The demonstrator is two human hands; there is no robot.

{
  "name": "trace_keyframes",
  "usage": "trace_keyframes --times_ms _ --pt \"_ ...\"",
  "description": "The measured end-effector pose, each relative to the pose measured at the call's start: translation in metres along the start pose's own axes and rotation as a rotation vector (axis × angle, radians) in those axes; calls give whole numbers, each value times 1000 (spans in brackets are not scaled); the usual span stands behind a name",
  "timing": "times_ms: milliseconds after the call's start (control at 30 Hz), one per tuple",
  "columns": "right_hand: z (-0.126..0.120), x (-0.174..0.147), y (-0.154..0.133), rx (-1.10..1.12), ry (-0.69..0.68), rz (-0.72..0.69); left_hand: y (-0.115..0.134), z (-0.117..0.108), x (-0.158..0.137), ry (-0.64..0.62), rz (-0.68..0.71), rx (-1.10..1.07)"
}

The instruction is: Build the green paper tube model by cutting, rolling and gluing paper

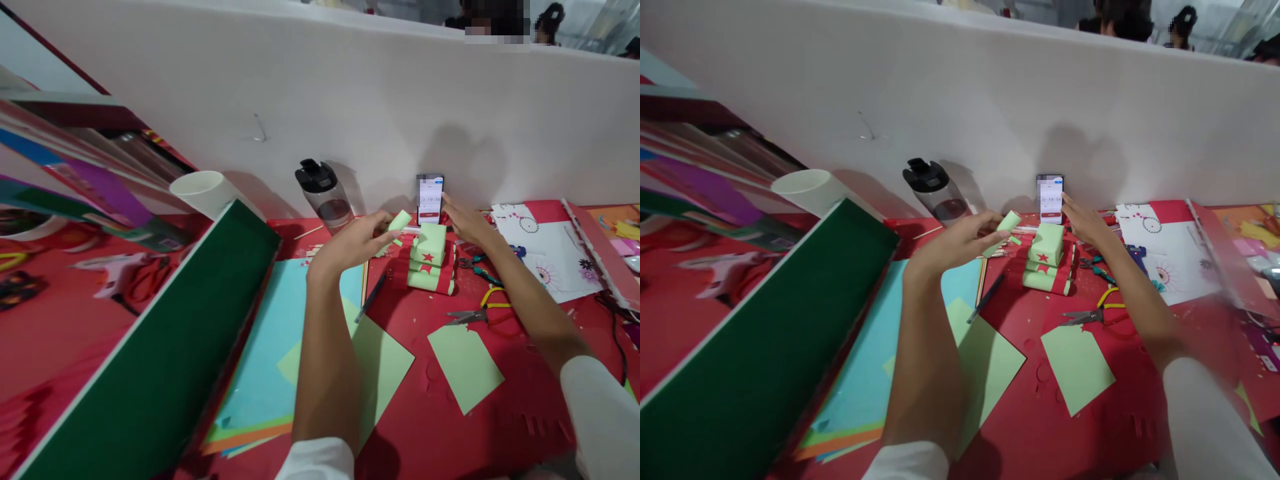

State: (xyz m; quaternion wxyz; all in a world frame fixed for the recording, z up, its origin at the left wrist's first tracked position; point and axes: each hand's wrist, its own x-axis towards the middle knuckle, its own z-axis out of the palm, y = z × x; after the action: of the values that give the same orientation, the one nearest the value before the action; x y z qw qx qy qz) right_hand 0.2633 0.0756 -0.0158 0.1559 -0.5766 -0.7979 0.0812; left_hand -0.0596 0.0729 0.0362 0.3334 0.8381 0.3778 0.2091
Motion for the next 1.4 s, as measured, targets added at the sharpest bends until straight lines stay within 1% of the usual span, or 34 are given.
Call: trace_keyframes --times_ms 67,100,167,233,300,367,400,467,567,633,700,767,867,1000,1033,1100,1167,1233,1300,1333,1400 --pt "-10 -13 -4 -136 -4 48 1 1 1 12 13 -48" --pt "-16 -23 -4 -184 12 105 1 1 1 17 14 -81" --pt "-27 -49 1 -280 11 268 1 3 3 17 5 -161" --pt "-38 -79 13 -361 -21 434 0 6 5 15 -17 -249" --pt "-46 -108 28 -412 -77 609 0 11 8 10 -55 -347" --pt "-52 -129 43 -373 -199 749 0 17 12 5 -116 -452" --pt "-54 -137 49 -335 -260 792 0 20 14 4 -147 -499" --pt "-56 -145 57 -275 -333 833 1 27 18 17 -186 -561" --pt "-56 -148 61 -231 -417 864 1 37 23 57 -217 -601" --pt "-54 -148 63 -212 -452 880 1 42 25 67 -250 -665" --pt "-52 -150 68 -162 -460 880 1 45 26 60 -281 -755" --pt "-50 -153 76 -62 -457 853 0 47 26 50 -297 -823" --pt "-51 -161 86 136 -428 799 -1 49 26 42 -317 -866" --pt "-60 -168 85 435 -350 804 -1 51 26 34 -342 -893" --pt "-63 -167 81 487 -304 798 0 51 27 32 -344 -899" --pt "-65 -160 69 571 -142 735 1 53 27 28 -342 -920" --pt "-62 -149 52 695 49 597 4 55 28 21 -335 -944" --pt "-53 -134 32 902 190 462 6 57 29 15 -322 -960" --pt "-40 -121 12 1076 289 359 7 59 30 16 -307 -959" --pt "-34 -116 3 1141 307 318 7 59 30 18 -301 -953" --pt "-25 -109 -12 1255 297 236 6 60 30 13 -292 -938"
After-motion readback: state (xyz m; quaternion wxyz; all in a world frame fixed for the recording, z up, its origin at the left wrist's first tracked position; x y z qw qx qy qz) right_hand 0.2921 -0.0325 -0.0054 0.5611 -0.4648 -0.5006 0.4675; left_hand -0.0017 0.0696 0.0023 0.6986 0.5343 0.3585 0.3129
